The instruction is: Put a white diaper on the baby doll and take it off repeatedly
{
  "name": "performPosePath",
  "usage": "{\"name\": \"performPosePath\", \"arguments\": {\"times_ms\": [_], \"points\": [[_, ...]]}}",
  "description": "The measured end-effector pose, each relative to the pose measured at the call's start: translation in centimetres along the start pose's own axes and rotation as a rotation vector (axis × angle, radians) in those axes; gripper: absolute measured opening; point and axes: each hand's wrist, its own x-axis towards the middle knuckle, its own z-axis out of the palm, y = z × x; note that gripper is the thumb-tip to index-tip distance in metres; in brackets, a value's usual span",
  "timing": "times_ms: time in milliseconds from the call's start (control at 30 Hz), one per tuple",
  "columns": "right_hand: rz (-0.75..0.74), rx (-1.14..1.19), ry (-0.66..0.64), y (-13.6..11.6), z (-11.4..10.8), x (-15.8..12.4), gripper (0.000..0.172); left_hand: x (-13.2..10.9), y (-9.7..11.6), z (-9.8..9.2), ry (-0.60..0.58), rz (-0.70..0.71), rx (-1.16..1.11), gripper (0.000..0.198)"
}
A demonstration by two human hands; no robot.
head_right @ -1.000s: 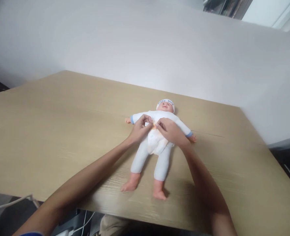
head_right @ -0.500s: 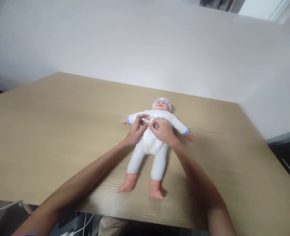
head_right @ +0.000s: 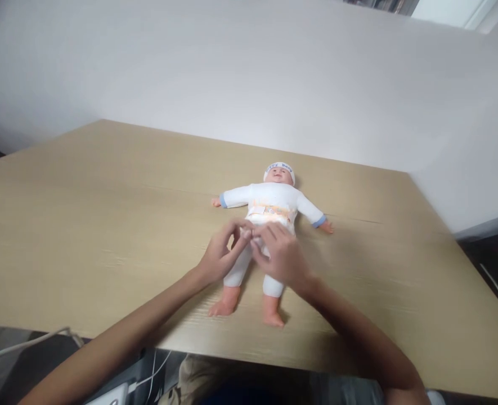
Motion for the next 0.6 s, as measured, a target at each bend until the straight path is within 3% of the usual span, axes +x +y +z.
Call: {"name": "performPosePath", "arguments": {"times_ms": [100, 200, 300, 433, 600], "points": [[-0.008, 0.110, -0.197, -2.4, -0.1, -4.5, 0.013, -2.0, 0.1, -1.4, -0.301, 0.104, 0.213, 0.031], [0.077, 0.100, -0.289, -2.8, 0.0, -7.7, 0.016, -2.9, -1.3, -1.9, -0.457, 0.172, 0.477, 0.031], [0.182, 0.047, -0.238, -2.0, 0.0, -8.5, 0.018, -2.9, -2.6, -1.2, -0.449, 0.156, 0.624, 0.032], [0.338, -0.045, -0.135, -1.1, 0.5, -7.6, 0.009, -2.3, -3.1, 0.6, -0.343, 0.083, 0.654, 0.041], [0.342, -0.157, -0.065, -0.9, 2.4, -7.6, 0.010, -1.9, -2.9, 1.7, -0.317, 0.034, 0.632, 0.033]]}}
